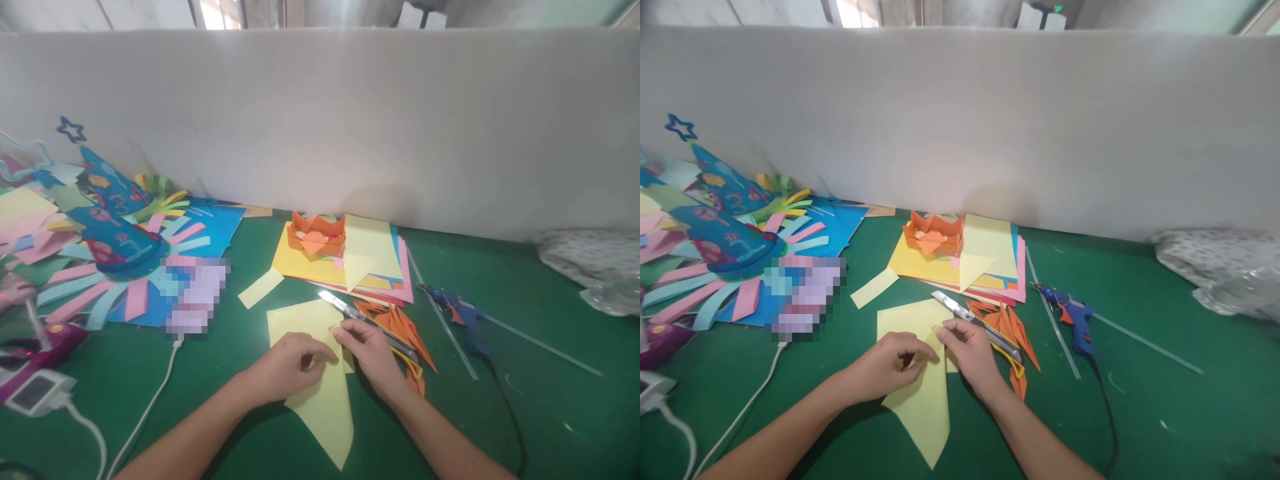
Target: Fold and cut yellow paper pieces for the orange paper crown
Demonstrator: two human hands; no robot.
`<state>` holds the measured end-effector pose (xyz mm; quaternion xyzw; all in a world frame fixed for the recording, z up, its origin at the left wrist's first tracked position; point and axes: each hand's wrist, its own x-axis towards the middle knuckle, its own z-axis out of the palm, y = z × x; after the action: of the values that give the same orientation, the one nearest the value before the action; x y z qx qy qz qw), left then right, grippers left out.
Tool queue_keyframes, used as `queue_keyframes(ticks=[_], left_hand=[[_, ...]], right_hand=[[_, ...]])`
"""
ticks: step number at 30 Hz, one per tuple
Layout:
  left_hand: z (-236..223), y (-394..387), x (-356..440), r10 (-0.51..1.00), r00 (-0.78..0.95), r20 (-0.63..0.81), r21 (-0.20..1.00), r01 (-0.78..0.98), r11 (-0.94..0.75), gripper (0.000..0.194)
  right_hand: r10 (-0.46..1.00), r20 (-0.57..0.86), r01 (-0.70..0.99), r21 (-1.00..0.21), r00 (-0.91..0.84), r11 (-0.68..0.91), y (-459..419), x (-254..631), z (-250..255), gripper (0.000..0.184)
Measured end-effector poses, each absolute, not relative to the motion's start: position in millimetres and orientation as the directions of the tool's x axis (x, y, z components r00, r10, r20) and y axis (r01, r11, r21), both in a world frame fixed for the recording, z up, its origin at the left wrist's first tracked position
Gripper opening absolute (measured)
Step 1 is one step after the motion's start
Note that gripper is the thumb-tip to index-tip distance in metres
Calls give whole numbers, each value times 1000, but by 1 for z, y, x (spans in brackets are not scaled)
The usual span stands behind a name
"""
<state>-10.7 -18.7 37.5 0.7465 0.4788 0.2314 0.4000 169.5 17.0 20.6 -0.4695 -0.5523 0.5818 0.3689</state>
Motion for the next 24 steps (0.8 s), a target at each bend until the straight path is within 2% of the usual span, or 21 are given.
queue_keyframes(ticks=[14,24], left_hand=[[52,-19,-11,870,488,-67,784,565,-257,31],[49,-18,-11,881,460,-108,820,543,-183,24]], right_hand=[[933,-176,121,-982,-314,-144,16,170,22,31],[931,-179,52,-984,-317,-172,17,170,25,28]])
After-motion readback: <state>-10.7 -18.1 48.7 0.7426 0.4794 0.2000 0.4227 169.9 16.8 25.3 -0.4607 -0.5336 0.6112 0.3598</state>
